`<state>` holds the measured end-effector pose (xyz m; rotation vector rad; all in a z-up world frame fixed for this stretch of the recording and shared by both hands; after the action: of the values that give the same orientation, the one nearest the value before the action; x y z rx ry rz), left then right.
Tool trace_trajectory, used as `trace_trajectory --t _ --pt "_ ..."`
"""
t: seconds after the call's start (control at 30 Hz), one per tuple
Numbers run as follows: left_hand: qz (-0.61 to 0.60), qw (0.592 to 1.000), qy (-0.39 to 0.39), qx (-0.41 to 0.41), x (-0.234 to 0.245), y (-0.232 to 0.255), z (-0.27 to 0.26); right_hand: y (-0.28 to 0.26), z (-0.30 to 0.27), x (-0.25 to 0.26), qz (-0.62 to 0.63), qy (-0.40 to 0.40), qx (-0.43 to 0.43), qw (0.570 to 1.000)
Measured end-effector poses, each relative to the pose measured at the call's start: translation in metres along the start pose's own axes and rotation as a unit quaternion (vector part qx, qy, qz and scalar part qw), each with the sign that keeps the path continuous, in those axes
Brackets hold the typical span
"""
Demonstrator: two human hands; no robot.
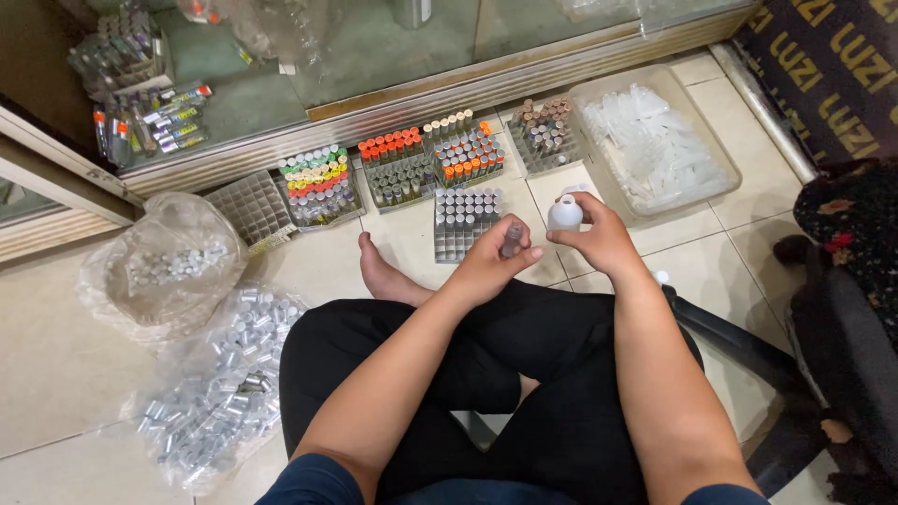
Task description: Assembling small perfume bottles by attaching caps and sprayers and organizing them into trays.
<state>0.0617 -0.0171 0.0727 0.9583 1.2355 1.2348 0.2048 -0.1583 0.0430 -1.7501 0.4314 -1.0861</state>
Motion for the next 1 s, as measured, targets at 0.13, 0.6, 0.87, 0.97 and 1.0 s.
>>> trace_trajectory --t 0.13,0.6,0.87,0.97,1.0 --pt "-0.001 0.999 -0.034 -0.01 0.002 0.007 -0.005 0.06 0.025 -0.013 -0.01 -0.03 -0.027 0.999" --pt "0.071 0.994 0.084 0.011 0.09 -0.002 -0.046 0.128 0.061 -0.067 -0.141 -0.134 -0.064 0.979" --pt "0.079 0.986 0.148 -0.004 0.129 -0.005 -0.061 0.14 0.071 -0.076 -0.212 -0.136 -0.076 0.965" --pt "0.08 0.987 0.141 -0.006 0.13 -0.012 -0.059 0.134 0.064 -0.075 -0.204 -0.145 -0.094 0.964" --pt "0.078 0.987 0.139 -0.005 0.132 -0.017 -0.059 0.133 0.062 -0.076 -0.206 -0.149 -0.097 0.962"
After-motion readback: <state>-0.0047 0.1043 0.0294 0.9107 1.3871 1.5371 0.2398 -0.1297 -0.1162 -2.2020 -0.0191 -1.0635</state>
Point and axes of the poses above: each hand's wrist, its own z-axis towards the middle knuckle, its own x-axis out of the back of the hand, y = z × x, the point moved 9 cm from there along z, towards the middle knuckle, and after that the axes turned 5 degrees about -y, right-handed, at the moved point
